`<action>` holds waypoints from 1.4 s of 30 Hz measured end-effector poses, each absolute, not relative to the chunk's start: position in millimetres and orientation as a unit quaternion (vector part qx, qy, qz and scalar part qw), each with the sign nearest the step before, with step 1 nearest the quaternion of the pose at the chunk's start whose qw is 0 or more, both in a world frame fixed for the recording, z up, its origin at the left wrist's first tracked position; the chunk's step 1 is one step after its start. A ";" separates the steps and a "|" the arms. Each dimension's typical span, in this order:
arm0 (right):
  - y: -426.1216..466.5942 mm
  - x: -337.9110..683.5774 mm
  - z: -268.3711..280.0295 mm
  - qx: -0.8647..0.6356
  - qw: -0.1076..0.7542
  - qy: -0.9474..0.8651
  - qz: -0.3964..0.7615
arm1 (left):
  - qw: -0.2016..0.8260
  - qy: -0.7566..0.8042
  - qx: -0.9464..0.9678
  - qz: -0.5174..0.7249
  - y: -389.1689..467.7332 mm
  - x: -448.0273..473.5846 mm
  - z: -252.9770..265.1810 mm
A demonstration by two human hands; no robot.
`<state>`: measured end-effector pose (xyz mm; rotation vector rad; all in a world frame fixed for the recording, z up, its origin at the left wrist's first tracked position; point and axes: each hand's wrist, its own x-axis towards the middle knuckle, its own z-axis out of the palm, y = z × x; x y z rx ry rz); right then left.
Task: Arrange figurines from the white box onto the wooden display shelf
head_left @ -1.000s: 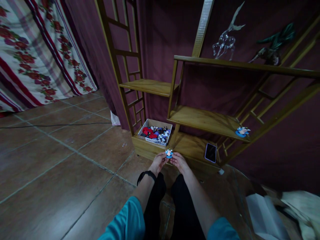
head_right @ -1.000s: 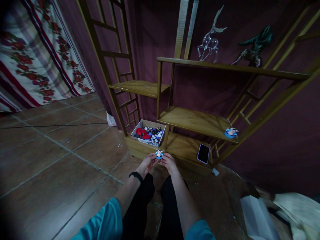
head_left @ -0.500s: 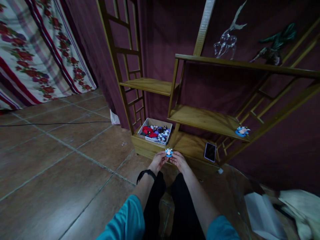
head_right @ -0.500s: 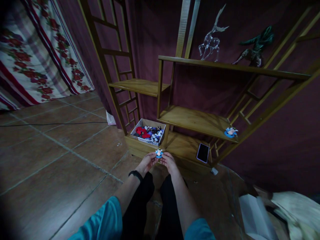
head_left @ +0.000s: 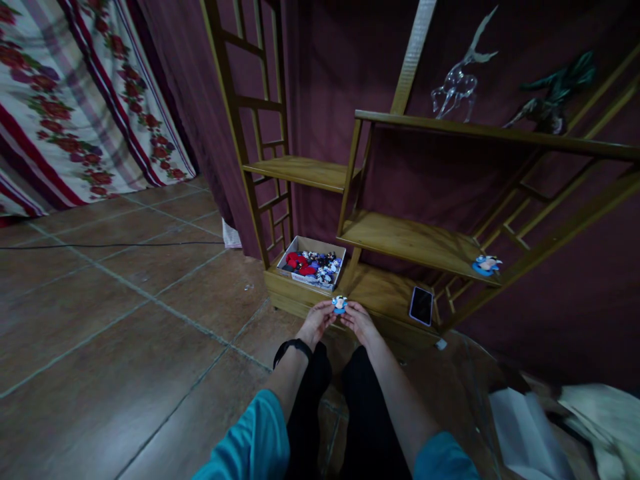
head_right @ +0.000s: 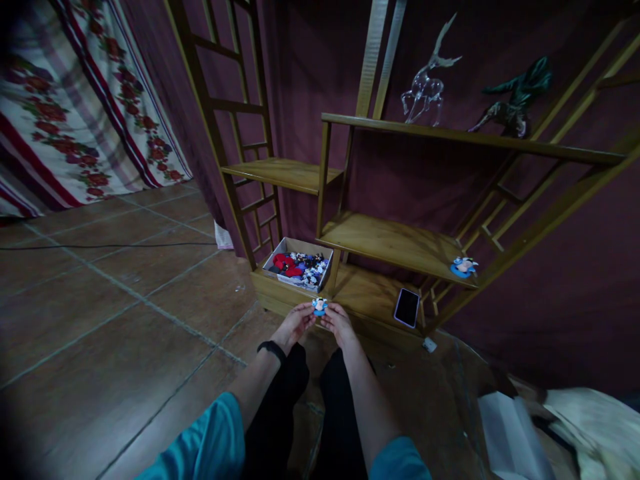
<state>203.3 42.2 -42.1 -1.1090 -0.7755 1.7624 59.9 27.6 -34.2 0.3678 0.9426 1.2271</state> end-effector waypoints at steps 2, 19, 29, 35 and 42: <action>42.2 203.2 -40.7 -0.448 0.437 -0.313 0.715 | 0.702 0.424 0.164 0.548 28.2 59.2 -33.5; 48.8 212.8 -40.3 -0.449 0.433 -0.302 0.722 | 0.708 0.432 0.173 0.531 35.9 69.6 -36.7; 48.1 210.8 -41.9 -0.449 0.436 -0.304 0.718 | 0.707 0.416 0.167 0.547 33.4 67.8 -34.0; 46.5 210.9 -38.3 -0.459 0.428 -0.313 0.713 | 0.711 0.411 0.164 0.546 31.3 68.1 -32.3; 45.0 209.1 -36.8 -0.460 0.425 -0.312 0.715 | 0.712 0.407 0.163 0.549 30.7 67.6 -34.3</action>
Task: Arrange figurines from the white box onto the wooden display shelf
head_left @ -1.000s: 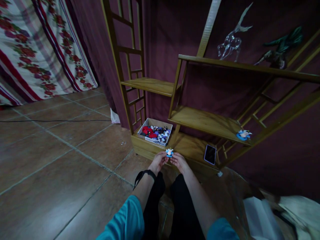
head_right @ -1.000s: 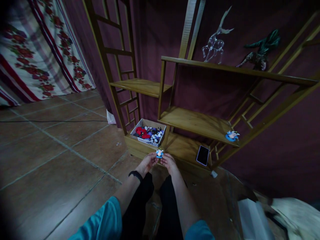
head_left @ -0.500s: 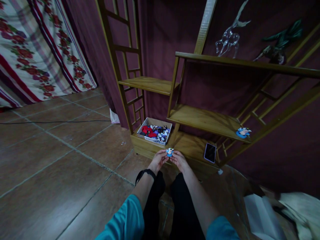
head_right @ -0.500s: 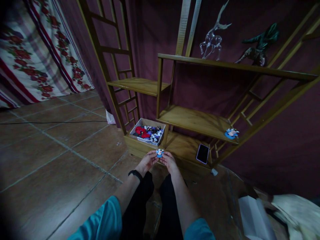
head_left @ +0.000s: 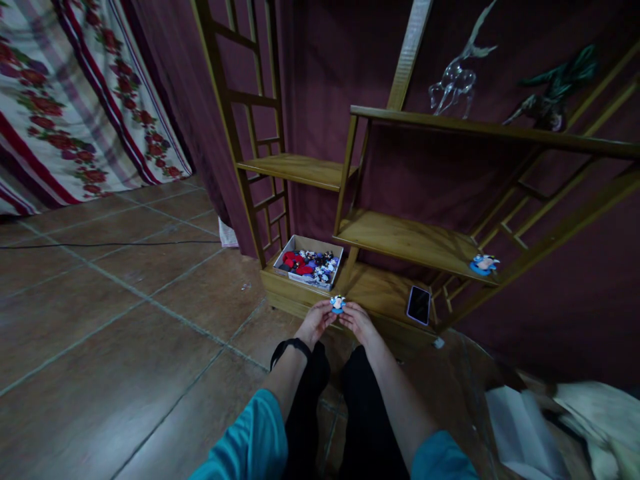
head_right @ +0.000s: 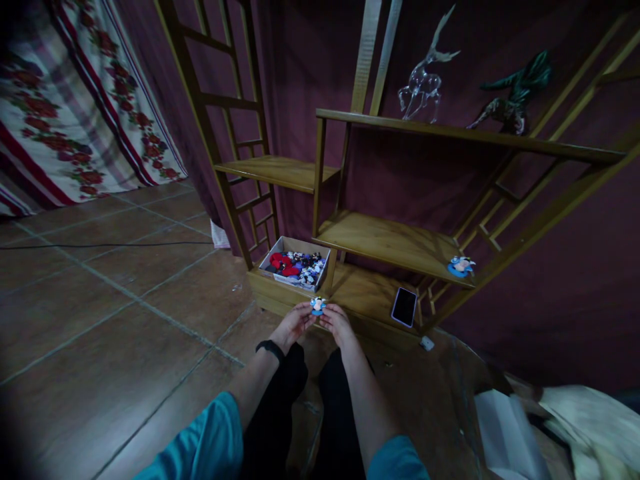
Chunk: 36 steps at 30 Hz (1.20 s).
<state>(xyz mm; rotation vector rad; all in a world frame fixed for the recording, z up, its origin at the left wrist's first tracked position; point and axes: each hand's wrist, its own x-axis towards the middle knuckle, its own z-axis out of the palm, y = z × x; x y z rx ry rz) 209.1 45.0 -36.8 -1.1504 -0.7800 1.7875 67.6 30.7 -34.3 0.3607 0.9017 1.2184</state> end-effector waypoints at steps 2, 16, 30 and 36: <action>44.5 208.4 -37.1 -0.458 0.429 -0.311 0.714 | 0.712 0.409 0.163 0.548 31.2 66.9 -35.6; 42.0 203.9 -38.3 -0.449 0.429 -0.310 0.720 | 0.699 0.416 0.187 0.551 29.8 62.7 -38.7; 39.5 204.8 -33.8 -0.451 0.436 -0.318 0.711 | 0.708 0.403 0.157 0.558 31.2 63.8 -36.3; 38.4 205.0 -30.8 -0.448 0.436 -0.329 0.708 | 0.713 0.410 0.141 0.551 31.8 65.7 -36.1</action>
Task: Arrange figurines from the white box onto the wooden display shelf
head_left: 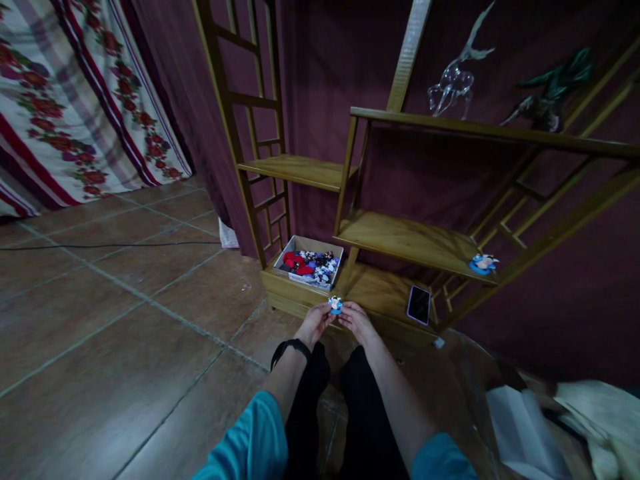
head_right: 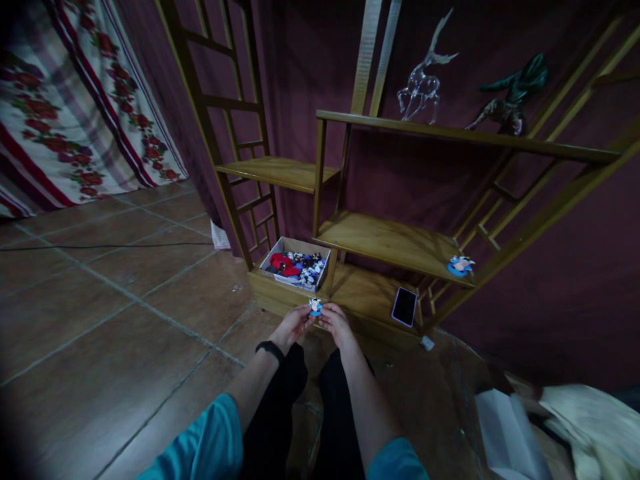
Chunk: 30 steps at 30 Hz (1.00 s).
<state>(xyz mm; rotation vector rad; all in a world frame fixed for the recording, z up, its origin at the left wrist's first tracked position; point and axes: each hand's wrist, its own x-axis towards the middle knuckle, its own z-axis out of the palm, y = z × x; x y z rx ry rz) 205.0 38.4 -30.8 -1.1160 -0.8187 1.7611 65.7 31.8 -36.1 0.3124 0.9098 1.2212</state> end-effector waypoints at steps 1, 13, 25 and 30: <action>38.5 204.9 -30.5 -0.451 0.434 -0.330 0.707 | 0.713 0.413 0.138 0.550 31.9 66.0 -36.1; 38.0 205.8 -26.3 -0.453 0.430 -0.336 0.705 | 0.714 0.423 0.132 0.543 29.9 67.7 -32.2; 38.4 207.7 -27.0 -0.456 0.432 -0.329 0.705 | 0.725 0.410 0.153 0.531 32.2 66.4 -35.6; 40.4 208.4 -30.4 -0.459 0.431 -0.328 0.704 | 0.724 0.412 0.158 0.531 30.6 65.9 -36.0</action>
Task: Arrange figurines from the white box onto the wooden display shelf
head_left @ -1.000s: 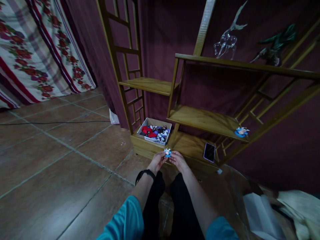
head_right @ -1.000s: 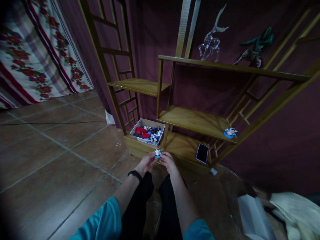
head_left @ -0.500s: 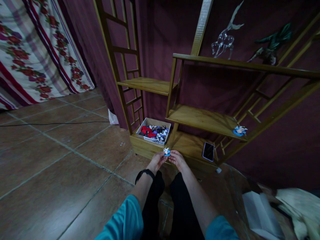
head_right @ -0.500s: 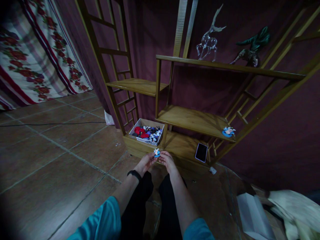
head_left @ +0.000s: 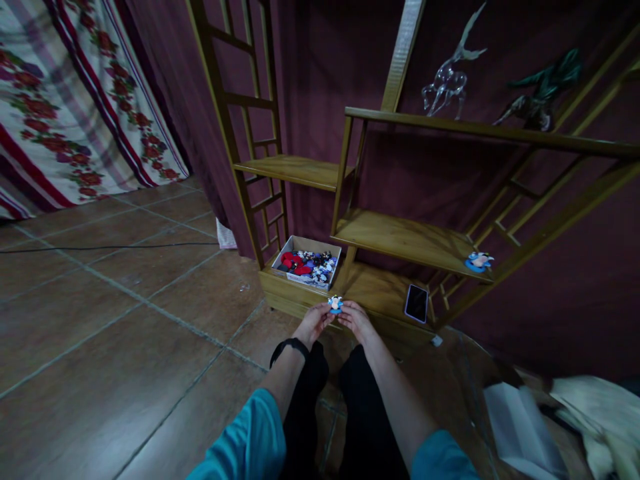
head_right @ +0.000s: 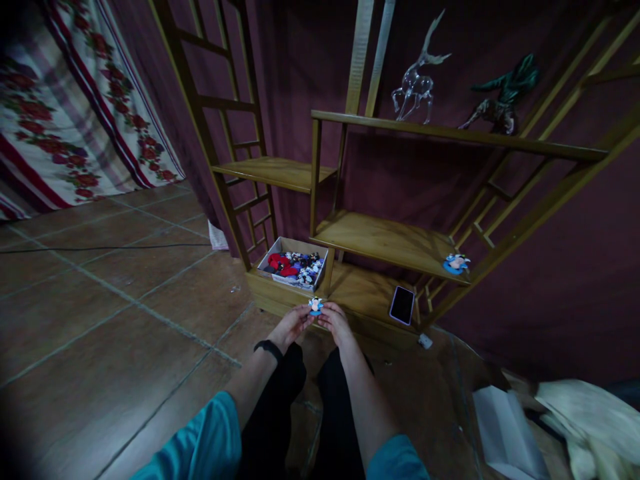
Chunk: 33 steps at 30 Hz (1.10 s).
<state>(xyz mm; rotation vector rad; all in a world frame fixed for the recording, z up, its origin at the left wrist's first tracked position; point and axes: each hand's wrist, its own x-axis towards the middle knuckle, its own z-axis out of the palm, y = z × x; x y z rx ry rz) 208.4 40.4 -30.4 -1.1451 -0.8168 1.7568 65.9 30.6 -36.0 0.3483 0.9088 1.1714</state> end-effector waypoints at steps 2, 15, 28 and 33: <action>41.3 208.5 -32.1 -0.460 0.432 -0.324 0.705 | 0.722 0.405 0.160 0.538 30.0 65.7 -36.1; 44.9 208.7 -39.9 -0.438 0.447 -0.301 0.720 | 0.717 0.403 0.167 0.544 34.6 64.4 -42.3; 47.7 209.3 -45.3 -0.425 0.458 -0.290 0.725 | 0.702 0.404 0.225 0.541 33.8 65.1 -45.3; 47.5 209.1 -44.9 -0.412 0.472 -0.286 0.725 | 0.694 0.387 0.255 0.550 32.1 67.5 -44.6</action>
